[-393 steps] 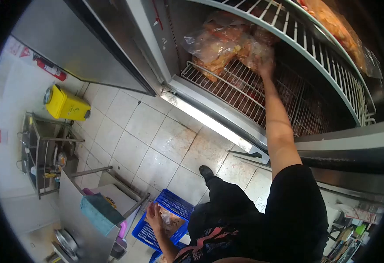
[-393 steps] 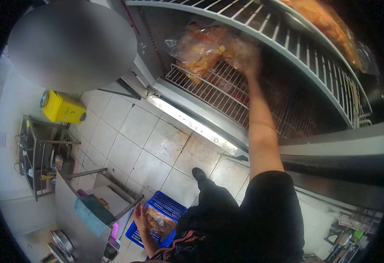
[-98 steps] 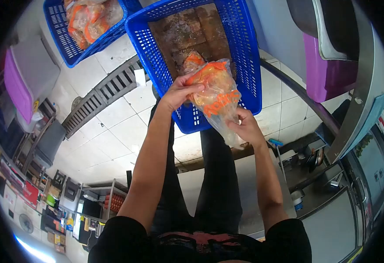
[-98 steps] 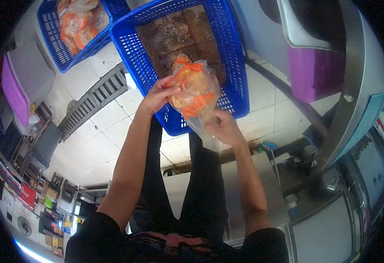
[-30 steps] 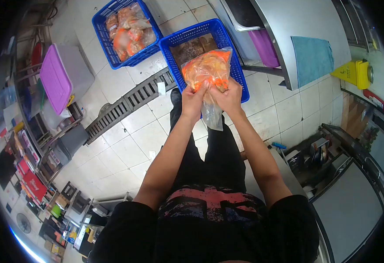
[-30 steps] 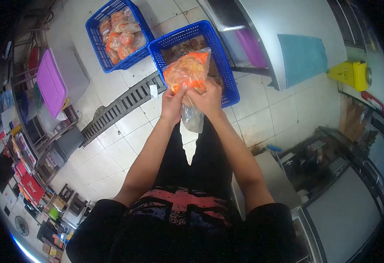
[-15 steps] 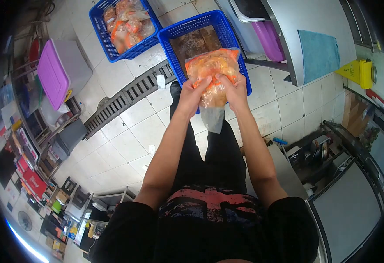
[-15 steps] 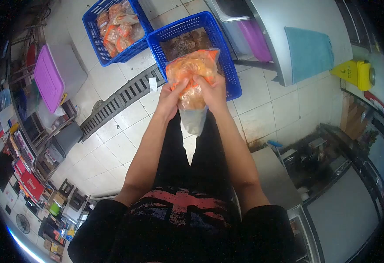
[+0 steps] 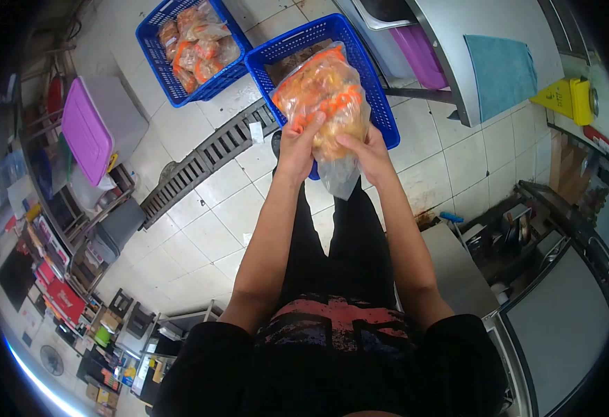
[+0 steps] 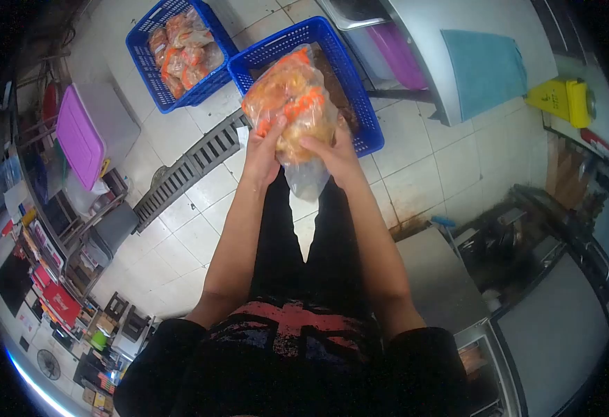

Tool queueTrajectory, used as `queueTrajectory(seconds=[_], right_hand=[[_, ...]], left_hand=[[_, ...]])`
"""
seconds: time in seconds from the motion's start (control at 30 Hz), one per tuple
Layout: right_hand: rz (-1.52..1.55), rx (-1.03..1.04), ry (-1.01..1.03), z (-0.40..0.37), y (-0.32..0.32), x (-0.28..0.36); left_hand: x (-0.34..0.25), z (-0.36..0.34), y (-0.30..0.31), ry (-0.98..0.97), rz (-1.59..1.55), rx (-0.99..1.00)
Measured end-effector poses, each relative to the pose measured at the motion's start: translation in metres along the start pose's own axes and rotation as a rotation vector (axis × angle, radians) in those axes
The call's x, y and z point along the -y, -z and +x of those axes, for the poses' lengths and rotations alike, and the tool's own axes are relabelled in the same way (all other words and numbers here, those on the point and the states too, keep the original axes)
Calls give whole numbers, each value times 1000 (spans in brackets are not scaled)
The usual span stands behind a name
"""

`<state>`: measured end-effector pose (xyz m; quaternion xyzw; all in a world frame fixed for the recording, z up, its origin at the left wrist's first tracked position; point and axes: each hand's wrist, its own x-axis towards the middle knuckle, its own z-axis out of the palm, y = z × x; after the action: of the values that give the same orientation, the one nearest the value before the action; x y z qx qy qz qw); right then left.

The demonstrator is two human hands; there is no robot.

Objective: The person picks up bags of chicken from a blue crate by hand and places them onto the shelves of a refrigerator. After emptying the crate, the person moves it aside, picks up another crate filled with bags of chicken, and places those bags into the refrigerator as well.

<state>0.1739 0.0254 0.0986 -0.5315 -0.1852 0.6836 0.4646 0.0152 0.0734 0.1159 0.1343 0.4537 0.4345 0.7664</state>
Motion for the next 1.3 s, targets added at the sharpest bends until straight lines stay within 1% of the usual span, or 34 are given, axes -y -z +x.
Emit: queueTrajectory(seconds=[0.03,0.1,0.13,0.2,0.27,0.33,0.37,0.4,0.43,0.47,0.5,0.53,0.57,0.63,0.67,0.7,0.73,0.77,0.83,0.87,0.9,0.93,0.97,1.0,1.03,1.1,1.23,1.3], right_hand=[[-9,-43,33,3,-4,3],[-58,-68,44,12,-3,7],[-109,-87,49,14,-3,7],[-134,-127,81,14,-5,3],[-165,-169,100,12,-4,-6],[-368,-241,282,12,-3,-16],[-368,-237,275,10,-4,-18],[-558,-259,349,7,-5,-20],[-749,-278,424,4,-5,-21],[-749,-275,430,3,-3,-19],[-706,-216,369,0,0,-15],[-661,-158,304,-3,4,-12],[-659,-159,308,-2,10,-11],[-147,-274,108,0,20,-12],[-83,-337,14,-1,15,9],[-84,-342,14,2,11,19],[-108,-277,-8,10,6,25],[-131,-209,-28,17,4,28],[-77,-214,-16,20,4,21],[-72,-234,14,19,2,20],[-66,-252,45,21,1,18],[-68,-248,41,21,1,12],[-150,-243,103,18,1,6],[-235,-238,169,17,2,1],[-242,-235,167,18,5,0],[-558,-279,308,11,2,4],[-582,-306,354,11,-7,6],[-466,-330,378,11,-10,2]], left_hand=[[0,-1,-1,6,2,4],[-1,3,1,106,154,136],[1,4,2,106,158,140],[13,7,7,167,68,123],[31,5,11,152,12,96],[49,3,13,132,-43,63],[57,3,15,130,16,-16],[62,2,18,129,77,-92],[66,1,22,130,76,-95],[66,1,22,118,14,-63],[64,0,23,106,-46,-32],[62,-3,26,104,-43,-33],[56,-5,27,104,43,-14],[46,-9,28,106,126,1],[37,-11,22,83,214,29],[32,-12,20,62,301,58],[32,-9,24,36,348,135],[29,-8,26,37,349,138],[24,-7,29,99,366,156],[16,-10,7,162,34,-1],[19,-5,3,154,34,-1],[23,-1,2,169,113,-70],[29,1,6,191,192,-140],[35,5,14,206,241,-121],[39,8,20,206,234,-122],[43,4,24,213,179,-45],[45,-2,21,210,109,-53],[43,-10,20,325,-7,-56]])
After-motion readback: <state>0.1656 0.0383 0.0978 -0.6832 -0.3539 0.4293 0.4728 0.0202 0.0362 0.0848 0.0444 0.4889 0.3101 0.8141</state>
